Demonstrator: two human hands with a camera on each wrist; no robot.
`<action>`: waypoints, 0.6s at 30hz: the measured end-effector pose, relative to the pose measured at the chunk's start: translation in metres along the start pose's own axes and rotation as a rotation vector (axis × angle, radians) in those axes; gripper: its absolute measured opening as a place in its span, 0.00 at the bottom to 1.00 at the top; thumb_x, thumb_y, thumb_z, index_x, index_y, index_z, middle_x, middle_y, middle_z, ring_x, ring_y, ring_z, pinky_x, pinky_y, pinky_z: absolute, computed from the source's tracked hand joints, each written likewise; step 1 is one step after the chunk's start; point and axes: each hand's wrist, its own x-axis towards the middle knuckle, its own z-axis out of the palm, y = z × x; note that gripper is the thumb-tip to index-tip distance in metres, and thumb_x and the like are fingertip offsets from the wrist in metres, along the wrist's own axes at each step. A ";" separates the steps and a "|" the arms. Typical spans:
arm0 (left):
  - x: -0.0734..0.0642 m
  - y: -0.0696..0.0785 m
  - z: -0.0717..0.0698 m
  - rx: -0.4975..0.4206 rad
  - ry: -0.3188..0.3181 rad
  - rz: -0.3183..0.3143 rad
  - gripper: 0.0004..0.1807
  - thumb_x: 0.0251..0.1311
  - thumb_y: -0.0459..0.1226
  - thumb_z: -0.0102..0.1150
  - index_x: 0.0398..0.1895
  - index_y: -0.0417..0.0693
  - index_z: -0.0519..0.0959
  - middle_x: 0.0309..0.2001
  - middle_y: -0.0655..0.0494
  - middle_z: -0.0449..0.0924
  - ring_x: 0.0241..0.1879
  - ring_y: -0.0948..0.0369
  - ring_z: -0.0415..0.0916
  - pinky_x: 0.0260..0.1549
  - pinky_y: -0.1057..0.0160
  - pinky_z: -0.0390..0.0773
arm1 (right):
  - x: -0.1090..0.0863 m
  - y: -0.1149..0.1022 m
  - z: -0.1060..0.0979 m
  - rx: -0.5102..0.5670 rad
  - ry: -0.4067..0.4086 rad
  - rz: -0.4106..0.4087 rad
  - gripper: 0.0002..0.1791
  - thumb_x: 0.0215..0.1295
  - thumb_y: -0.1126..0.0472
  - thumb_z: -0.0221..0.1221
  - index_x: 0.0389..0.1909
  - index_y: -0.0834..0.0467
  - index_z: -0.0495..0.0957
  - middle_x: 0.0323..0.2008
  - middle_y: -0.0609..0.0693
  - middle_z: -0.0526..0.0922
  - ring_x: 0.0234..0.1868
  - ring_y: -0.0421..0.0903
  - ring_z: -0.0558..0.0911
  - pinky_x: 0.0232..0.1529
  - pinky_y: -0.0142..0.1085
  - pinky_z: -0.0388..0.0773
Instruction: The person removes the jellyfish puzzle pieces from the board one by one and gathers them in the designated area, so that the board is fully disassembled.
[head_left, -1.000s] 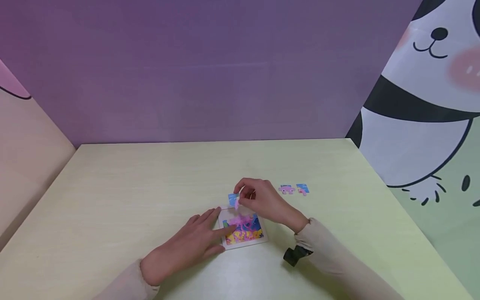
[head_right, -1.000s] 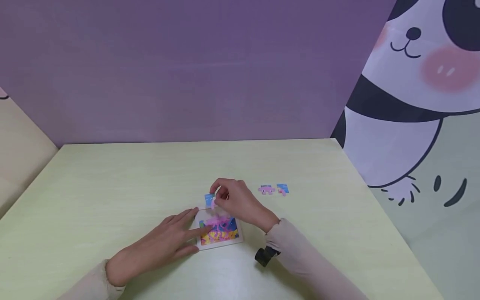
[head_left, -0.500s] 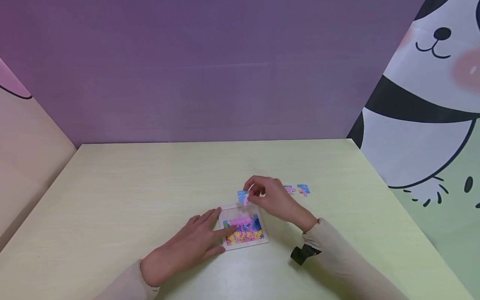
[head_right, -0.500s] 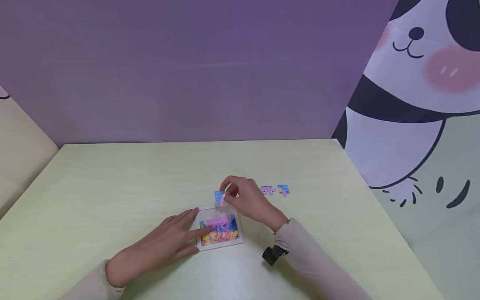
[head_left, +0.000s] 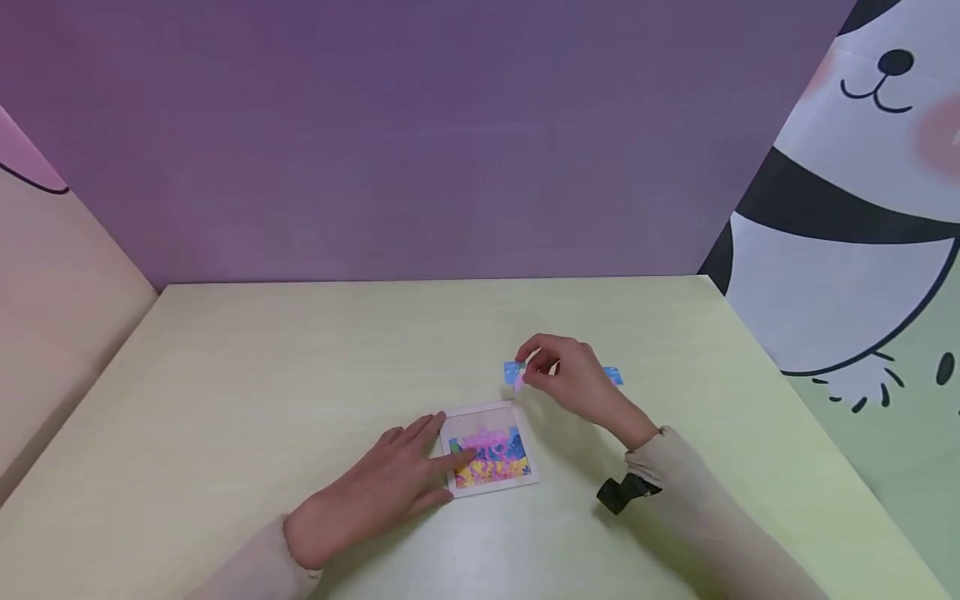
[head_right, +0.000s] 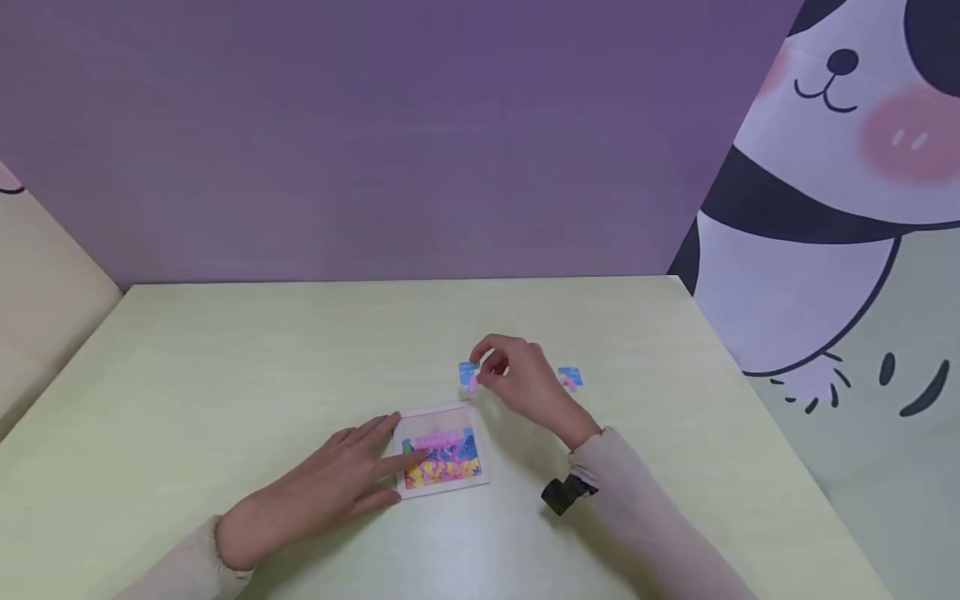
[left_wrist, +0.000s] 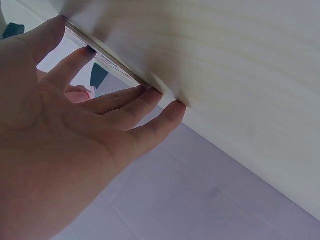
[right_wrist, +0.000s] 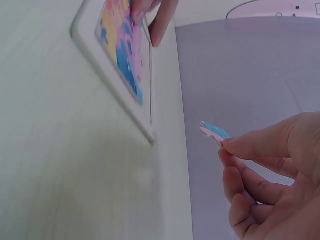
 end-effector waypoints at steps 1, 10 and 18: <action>0.000 0.000 0.000 -0.001 0.000 -0.002 0.27 0.67 0.51 0.59 0.69 0.64 0.73 0.71 0.35 0.62 0.71 0.43 0.60 0.58 0.42 0.70 | 0.000 0.002 -0.002 0.000 0.006 0.004 0.08 0.63 0.69 0.64 0.42 0.57 0.82 0.29 0.47 0.84 0.29 0.45 0.78 0.29 0.38 0.74; 0.001 0.001 0.000 -0.011 -0.015 -0.012 0.27 0.67 0.51 0.60 0.69 0.65 0.73 0.71 0.35 0.62 0.71 0.43 0.60 0.59 0.41 0.70 | 0.003 0.024 -0.014 -0.008 0.049 0.052 0.09 0.62 0.69 0.64 0.42 0.58 0.82 0.30 0.49 0.85 0.30 0.46 0.80 0.29 0.37 0.74; 0.001 -0.001 0.001 -0.002 0.008 -0.002 0.27 0.68 0.50 0.59 0.69 0.64 0.73 0.71 0.34 0.62 0.71 0.43 0.60 0.59 0.43 0.70 | 0.006 0.039 -0.019 -0.002 0.027 0.113 0.08 0.62 0.68 0.64 0.41 0.59 0.82 0.30 0.51 0.86 0.29 0.47 0.80 0.27 0.35 0.74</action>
